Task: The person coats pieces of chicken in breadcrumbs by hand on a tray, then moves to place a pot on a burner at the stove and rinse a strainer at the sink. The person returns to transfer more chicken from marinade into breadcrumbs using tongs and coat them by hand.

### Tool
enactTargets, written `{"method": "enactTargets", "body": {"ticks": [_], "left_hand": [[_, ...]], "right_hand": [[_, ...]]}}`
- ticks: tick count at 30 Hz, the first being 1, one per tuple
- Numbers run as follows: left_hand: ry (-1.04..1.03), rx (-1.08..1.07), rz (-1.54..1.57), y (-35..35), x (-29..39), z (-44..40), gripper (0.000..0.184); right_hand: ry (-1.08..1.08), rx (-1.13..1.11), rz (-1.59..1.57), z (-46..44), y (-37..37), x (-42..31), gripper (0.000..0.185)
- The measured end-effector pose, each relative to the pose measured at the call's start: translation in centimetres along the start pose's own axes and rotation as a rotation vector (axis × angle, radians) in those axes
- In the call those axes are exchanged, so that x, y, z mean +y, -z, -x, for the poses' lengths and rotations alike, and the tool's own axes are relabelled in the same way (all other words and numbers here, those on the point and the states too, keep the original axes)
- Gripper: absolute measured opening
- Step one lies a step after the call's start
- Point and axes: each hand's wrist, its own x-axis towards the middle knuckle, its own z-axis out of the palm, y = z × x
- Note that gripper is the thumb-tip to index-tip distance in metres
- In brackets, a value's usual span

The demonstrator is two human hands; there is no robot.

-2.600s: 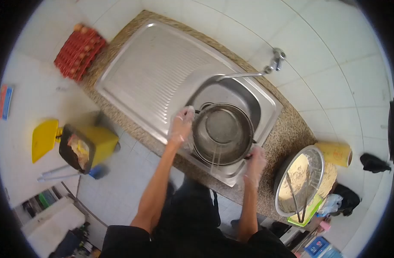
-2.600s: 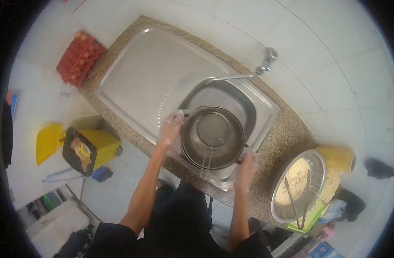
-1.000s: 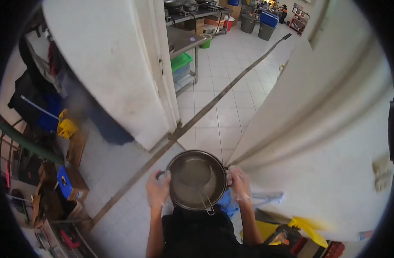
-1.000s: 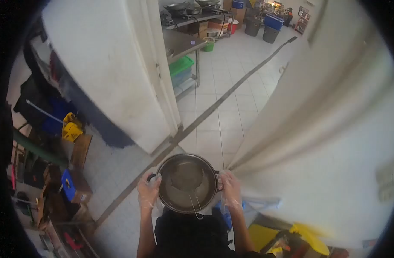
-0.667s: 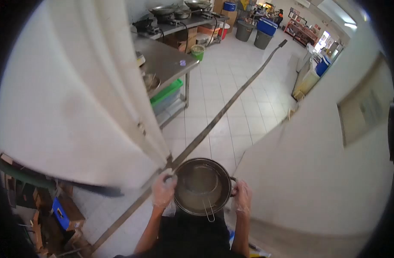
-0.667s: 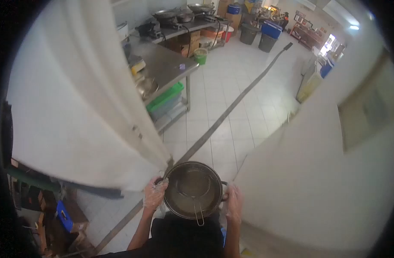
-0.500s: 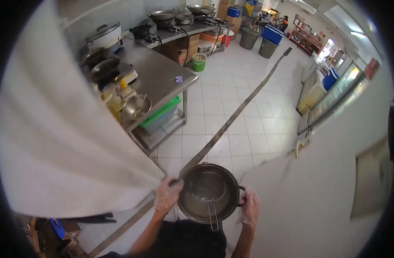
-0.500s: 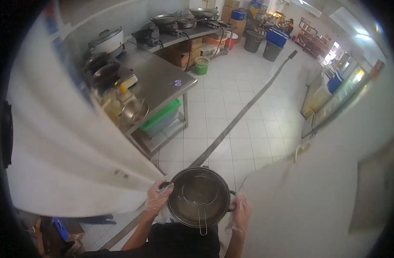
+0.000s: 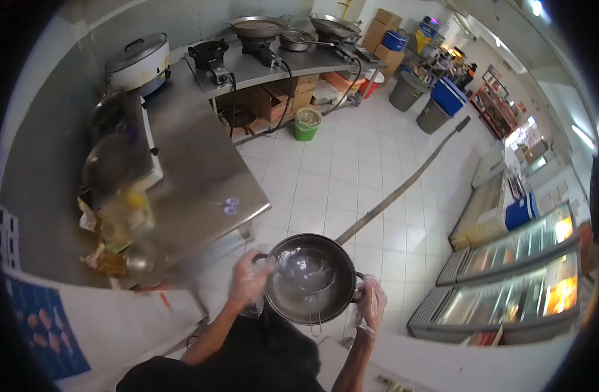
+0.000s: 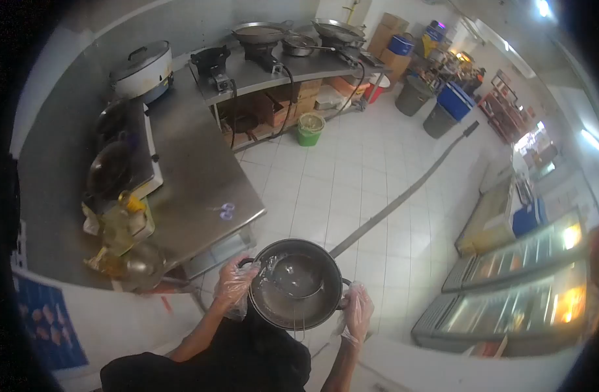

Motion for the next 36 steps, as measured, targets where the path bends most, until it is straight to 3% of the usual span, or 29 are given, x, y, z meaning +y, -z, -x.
{"method": "enactTargets", "body": {"ticks": [5,6,9,10,13,14,16,18,19,25,28,32,34,36], "left_hand": [[0.002,0.078,0.170,-7.8,-0.7,-16.5,0.034],[0.113,0.062,0.137,-8.9,0.2,-20.1,0.035],[0.229,0.124,0.196,-11.3,2.8,-29.8,0.039],[0.172,0.148,0.146,-12.1,2.2,-32.7,0.043],[0.215,0.210,0.140,-13.5,2.6,-41.8,0.047],[0.354,0.212,0.289,-13.7,3.8,-44.5,0.047],[0.351,0.293,0.219,-13.5,5.9,-49.8,0.047],[0.340,0.374,0.168,-12.2,6.5,-54.2,0.047],[0.338,0.452,0.160,-11.6,7.0,-60.1,0.046],[0.263,0.730,0.117,-7.2,7.9,-74.8,0.042],[0.140,0.828,0.309,-2.3,9.0,-83.6,0.038],[0.153,0.931,0.344,6.8,11.3,-93.5,0.034],[0.210,0.932,0.269,11.5,12.2,-97.9,0.033],[0.061,0.916,0.323,16.7,10.1,-103.1,0.030]], "right_hand": [[-0.065,-0.050,-0.052,-18.6,-4.0,-4.3,0.027],[-0.092,-0.057,-0.080,-22.8,-5.2,-4.8,0.027],[-0.144,-0.037,-0.063,-34.5,-9.2,-6.3,0.026],[-0.231,-0.033,-0.117,-37.8,-10.6,-7.9,0.025],[-0.222,-0.138,-0.100,-48.0,-14.4,-11.1,0.023],[-0.186,-0.158,-0.096,-51.3,-16.3,-12.2,0.023],[-0.202,-0.208,-0.132,-57.4,-20.2,-14.8,0.022],[-0.249,-0.261,-0.106,-62.0,-24.6,-17.7,0.023],[-0.212,-0.345,-0.071,-68.4,-29.3,-19.6,0.023],[-0.086,-0.696,-0.061,-84.6,-44.9,-23.9,0.020],[-0.039,-0.802,-0.059,-88.9,-54.1,-28.2,0.026],[-0.044,-0.933,-0.240,-92.9,-67.3,-31.0,0.045],[-0.037,-0.929,-0.260,-94.2,-73.5,-32.2,0.043],[-0.101,-0.959,-0.235,-93.6,-78.7,-36.0,0.043]]}}
